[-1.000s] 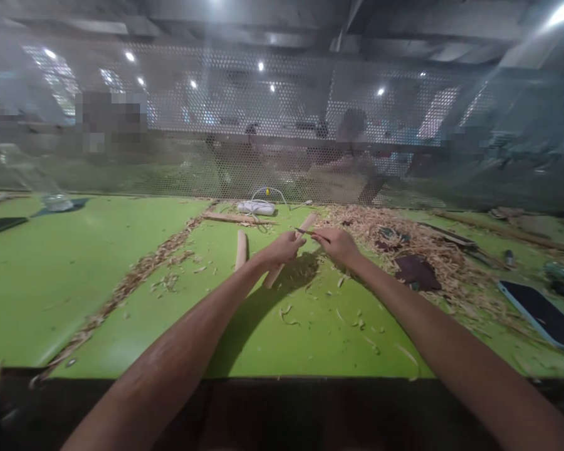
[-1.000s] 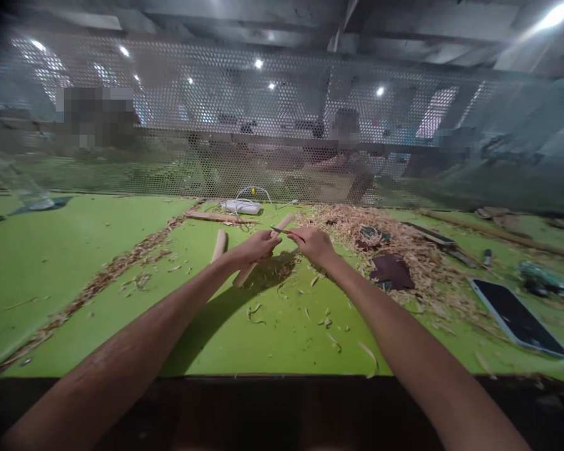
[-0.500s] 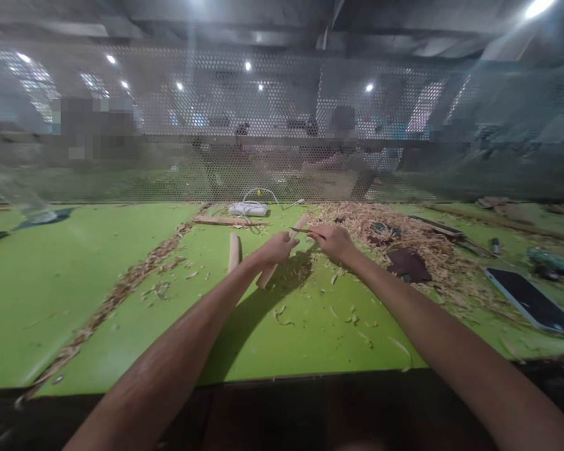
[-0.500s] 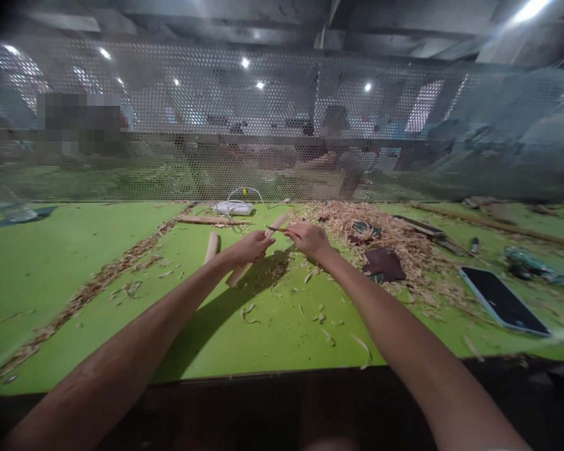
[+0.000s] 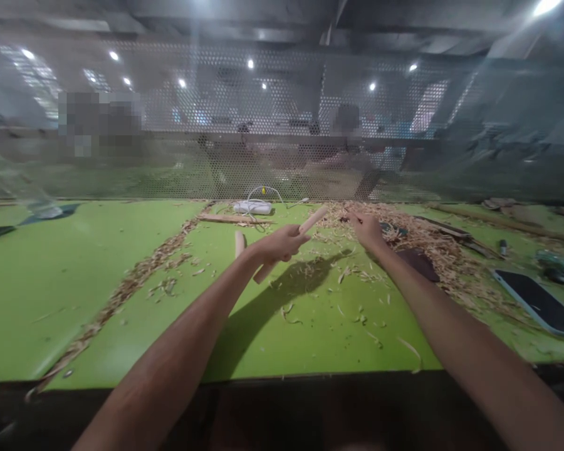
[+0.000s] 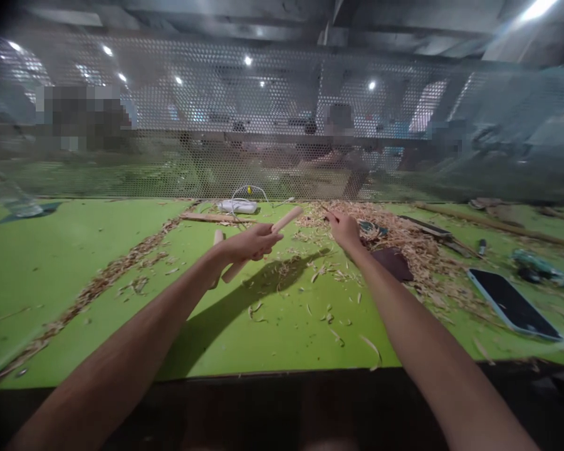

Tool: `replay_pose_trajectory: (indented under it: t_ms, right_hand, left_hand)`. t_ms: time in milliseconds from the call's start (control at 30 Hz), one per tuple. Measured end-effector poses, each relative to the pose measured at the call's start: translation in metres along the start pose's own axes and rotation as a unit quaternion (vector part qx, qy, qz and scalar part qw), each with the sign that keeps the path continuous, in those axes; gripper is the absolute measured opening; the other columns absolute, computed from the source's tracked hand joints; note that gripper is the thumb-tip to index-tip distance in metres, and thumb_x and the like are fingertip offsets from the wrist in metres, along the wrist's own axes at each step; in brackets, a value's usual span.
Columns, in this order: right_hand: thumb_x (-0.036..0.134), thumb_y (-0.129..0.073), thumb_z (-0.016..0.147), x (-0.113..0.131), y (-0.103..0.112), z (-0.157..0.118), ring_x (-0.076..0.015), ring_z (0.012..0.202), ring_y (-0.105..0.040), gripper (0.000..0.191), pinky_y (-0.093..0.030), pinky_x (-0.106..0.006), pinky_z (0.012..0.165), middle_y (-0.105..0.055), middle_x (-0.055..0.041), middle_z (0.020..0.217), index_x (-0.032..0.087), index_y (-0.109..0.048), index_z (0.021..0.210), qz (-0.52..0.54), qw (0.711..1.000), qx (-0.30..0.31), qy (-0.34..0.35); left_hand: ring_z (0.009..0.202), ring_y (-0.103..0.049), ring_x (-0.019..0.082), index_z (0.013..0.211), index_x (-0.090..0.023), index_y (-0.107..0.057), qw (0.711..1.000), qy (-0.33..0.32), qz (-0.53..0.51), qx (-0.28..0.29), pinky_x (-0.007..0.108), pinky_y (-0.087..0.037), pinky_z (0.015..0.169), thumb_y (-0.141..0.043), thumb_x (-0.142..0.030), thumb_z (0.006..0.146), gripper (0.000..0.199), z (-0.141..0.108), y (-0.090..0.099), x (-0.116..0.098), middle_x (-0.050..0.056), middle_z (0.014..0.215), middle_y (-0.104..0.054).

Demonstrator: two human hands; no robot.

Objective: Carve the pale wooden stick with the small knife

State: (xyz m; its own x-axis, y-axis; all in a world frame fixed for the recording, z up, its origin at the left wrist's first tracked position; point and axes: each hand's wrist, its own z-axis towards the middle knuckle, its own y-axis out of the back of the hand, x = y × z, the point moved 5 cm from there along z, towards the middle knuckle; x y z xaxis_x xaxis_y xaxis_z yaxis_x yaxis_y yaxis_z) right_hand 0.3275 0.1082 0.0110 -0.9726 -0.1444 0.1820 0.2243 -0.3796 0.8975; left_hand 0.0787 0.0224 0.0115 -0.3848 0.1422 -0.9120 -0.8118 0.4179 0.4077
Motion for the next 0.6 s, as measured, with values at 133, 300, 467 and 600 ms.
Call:
replay_pose_trajectory:
  t_ms: [133,300,467,600]
  right_hand:
    - [0.031,-0.029,0.105,0.026,0.005,0.000,-0.0220,0.096,-0.066,0.043,-0.047,-0.026,0.081,-0.073,-0.0117,0.106,0.016,-0.068,0.117,0.088,0.994,-0.039,0.043]
    - [0.041,-0.034,0.104,0.067,0.002,-0.020,-0.0204,0.079,-0.062,0.034,-0.044,-0.026,0.067,-0.070,-0.0066,0.090,0.020,-0.061,0.106,0.099,0.990,0.029,0.098]
    - [0.036,-0.036,0.103,0.089,0.001,-0.035,-0.0234,0.073,-0.063,0.034,-0.040,-0.029,0.062,-0.072,-0.0115,0.091,0.019,-0.062,0.117,-0.012,0.991,0.087,0.099]
    - [0.030,-0.036,0.101,0.088,0.002,-0.034,-0.0277,0.090,-0.068,0.040,-0.046,-0.032,0.072,-0.074,-0.0157,0.103,0.021,-0.069,0.122,-0.098,0.991,0.077,0.057]
  left_hand:
    - [0.047,-0.038,0.007,0.081,-0.021,-0.044,0.996,0.005,-0.093,0.014,0.021,-0.035,0.044,-0.052,-0.027,0.101,0.022,0.007,-0.001,0.013,-0.004,0.065,-0.046]
    - [0.045,-0.038,0.005,0.081,-0.021,-0.047,0.989,0.006,-0.148,-0.009,0.019,-0.033,0.044,-0.052,-0.023,0.100,0.019,0.011,0.000,0.021,-0.004,0.063,-0.047]
    - [0.046,-0.039,0.005,0.082,-0.020,-0.046,0.991,-0.011,-0.132,0.016,0.018,-0.034,0.043,-0.052,-0.027,0.101,0.021,0.014,-0.008,0.024,-0.005,0.065,-0.048]
    - [0.046,-0.039,0.005,0.083,-0.020,-0.044,0.992,-0.024,-0.126,0.018,0.017,-0.035,0.044,-0.054,-0.031,0.100,0.022,0.013,-0.017,0.022,-0.006,0.064,-0.047]
